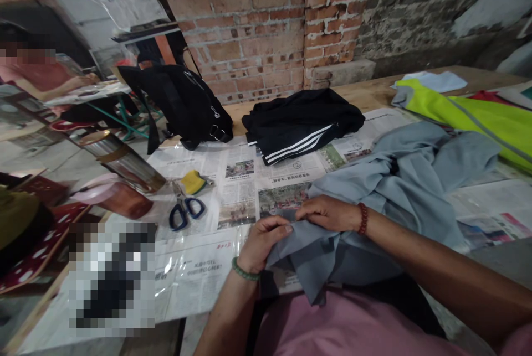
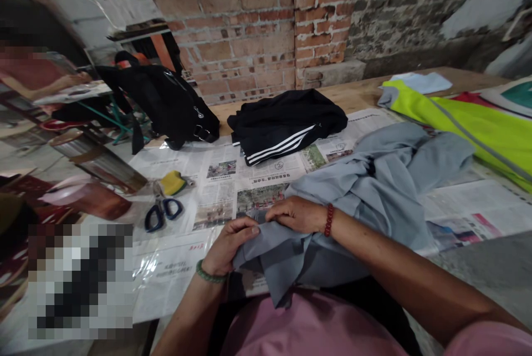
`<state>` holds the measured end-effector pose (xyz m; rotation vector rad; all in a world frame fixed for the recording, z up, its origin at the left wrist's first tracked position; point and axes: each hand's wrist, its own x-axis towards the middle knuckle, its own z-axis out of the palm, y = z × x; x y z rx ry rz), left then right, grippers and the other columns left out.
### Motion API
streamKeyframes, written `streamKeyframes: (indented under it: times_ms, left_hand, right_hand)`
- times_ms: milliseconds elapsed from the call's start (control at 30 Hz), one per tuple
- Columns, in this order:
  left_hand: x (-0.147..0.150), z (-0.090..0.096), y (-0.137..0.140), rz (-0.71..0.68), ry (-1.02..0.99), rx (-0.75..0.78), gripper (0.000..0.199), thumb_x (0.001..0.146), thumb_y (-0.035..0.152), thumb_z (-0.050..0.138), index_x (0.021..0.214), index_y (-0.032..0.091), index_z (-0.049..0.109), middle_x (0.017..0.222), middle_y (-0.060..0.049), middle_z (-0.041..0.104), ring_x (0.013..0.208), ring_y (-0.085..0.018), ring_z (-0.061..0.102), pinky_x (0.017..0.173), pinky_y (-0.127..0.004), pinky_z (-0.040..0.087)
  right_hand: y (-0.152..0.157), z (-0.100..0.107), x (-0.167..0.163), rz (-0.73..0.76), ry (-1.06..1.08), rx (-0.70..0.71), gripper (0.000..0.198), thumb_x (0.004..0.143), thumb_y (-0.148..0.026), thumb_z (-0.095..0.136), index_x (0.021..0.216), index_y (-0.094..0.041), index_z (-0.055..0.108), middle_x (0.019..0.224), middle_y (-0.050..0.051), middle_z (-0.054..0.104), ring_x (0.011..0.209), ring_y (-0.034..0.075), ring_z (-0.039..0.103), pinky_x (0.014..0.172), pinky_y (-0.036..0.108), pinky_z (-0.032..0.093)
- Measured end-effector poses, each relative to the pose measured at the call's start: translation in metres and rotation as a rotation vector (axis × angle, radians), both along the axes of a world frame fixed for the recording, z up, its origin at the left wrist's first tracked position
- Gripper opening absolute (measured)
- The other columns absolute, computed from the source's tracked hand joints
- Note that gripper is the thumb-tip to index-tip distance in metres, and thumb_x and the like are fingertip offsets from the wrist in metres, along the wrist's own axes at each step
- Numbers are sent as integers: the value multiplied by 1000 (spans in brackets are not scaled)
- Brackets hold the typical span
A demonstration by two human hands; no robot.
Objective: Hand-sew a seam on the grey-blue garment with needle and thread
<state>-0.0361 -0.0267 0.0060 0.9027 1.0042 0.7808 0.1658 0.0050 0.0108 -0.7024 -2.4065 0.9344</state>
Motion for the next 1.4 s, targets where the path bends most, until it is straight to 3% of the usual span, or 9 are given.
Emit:
streamKeyframes:
  times_ms: [567,800,900,1067,1267,1400]
  left_hand:
    - [2,-5,2,7,64,90,17,58,29,74,63,14,68,56,2,58,51,-8,47,50,-18,36]
    - [4,-8,3,7,106,99,18,59,29,73,61,14,64,57,2,57,52,-8,46,49,-18,35]
    - [4,-6,2,20,81,57,19,59,30,74,62,14,64,55,2,57,49,-8,47,47,-18,35]
    - [3,-3,3,59,43,5,21,55,28,76,58,13,62,51,3,56,47,-7,47,47,-19,35]
    - [1,-6,4,59,-19,-6,19,56,28,76,61,13,65,56,2,59,50,-8,49,50,-19,36]
    - [0,-7,3,55,2,7,19,56,28,76,61,13,66,57,1,60,54,-9,49,53,-19,37]
  right_hand:
    - [-8,-8,-10,-63,25,-7,24,81,-9,39,93,-15,59,82,3,66,74,12,60,66,21,44]
    - [-12,-3,-13,-105,-9,-77,37,85,-13,38,121,-18,42,96,5,66,85,14,62,74,25,47]
    - [-11,0,-7,-214,-39,14,36,86,-15,37,120,-19,46,100,6,65,85,15,62,75,28,47]
    - [-24,13,0,-493,142,276,24,85,-17,40,99,-21,58,94,6,63,89,16,58,79,31,46]
    - [-45,7,-16,-363,61,485,22,79,-25,55,100,-22,59,107,7,60,111,25,46,92,46,36]
    - [-40,-9,-27,-421,135,491,12,83,-20,53,91,-20,62,97,6,63,103,22,50,89,43,38]
